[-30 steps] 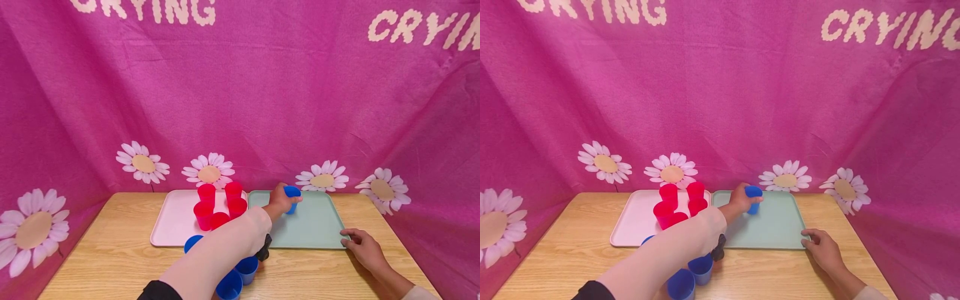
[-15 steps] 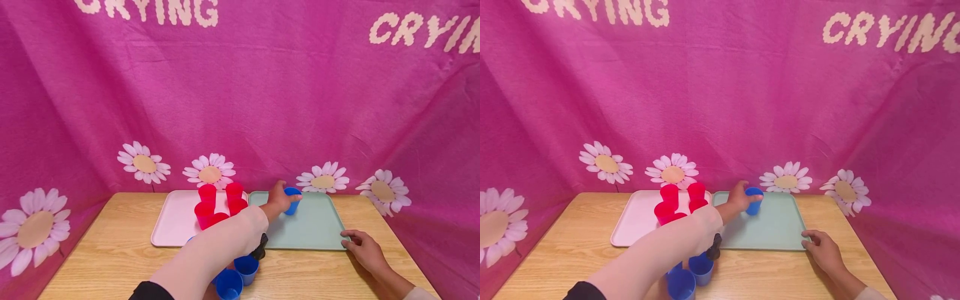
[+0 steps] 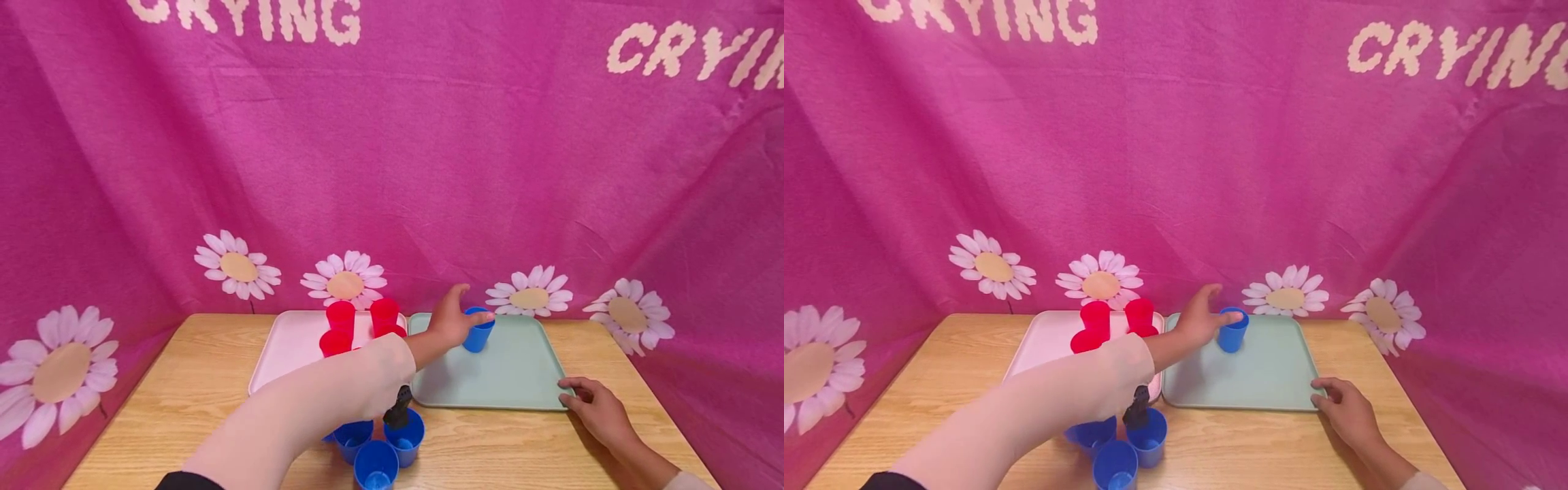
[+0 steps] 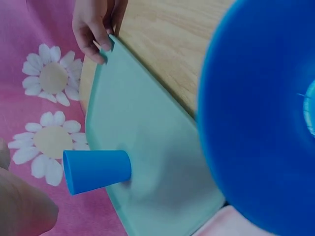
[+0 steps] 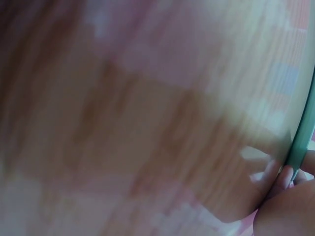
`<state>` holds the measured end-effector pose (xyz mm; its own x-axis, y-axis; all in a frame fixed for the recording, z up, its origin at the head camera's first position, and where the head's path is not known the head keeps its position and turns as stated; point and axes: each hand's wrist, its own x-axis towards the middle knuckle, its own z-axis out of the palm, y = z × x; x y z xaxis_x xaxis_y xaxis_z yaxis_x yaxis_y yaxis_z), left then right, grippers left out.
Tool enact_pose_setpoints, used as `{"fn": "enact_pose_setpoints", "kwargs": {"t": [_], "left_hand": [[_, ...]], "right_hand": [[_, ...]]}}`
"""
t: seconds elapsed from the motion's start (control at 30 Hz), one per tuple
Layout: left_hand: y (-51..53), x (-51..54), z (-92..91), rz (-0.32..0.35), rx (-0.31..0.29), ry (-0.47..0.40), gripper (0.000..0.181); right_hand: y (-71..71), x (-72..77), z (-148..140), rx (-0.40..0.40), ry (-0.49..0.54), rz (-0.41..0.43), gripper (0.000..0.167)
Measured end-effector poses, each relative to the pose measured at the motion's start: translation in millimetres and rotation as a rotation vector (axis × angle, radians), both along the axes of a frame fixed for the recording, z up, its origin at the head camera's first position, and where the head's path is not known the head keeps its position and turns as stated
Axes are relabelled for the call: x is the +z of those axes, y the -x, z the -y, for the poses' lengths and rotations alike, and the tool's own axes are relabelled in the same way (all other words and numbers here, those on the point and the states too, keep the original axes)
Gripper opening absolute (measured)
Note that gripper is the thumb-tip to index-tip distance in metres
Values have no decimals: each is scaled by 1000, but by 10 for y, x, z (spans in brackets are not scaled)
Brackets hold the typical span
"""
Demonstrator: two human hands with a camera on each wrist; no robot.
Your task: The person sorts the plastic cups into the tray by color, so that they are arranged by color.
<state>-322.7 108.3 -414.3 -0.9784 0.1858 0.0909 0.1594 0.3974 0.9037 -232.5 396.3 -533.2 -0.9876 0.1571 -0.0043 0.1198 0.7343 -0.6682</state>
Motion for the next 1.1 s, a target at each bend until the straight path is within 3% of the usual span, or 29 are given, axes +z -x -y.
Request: {"fn": "enact_pose_setpoints", "kwargs": {"t": [0.3,0.53,0.73,1.1], "left_hand": [[-191,106,397,-18,-144,-34,72],[-240,170,793,-19,-254,-136,66],[-308,175,1130,-9,-277,-142,64],[-461,163,1662,-8,-267,-162,66]], "right_hand": [[1,-25,-9,-5,-4,-1,34],[19,-57,-31,2,-19,-5,34],[27,-49,-27,3,-24,4,34],[42,-6,-12,-3,-11,18,37]]}}
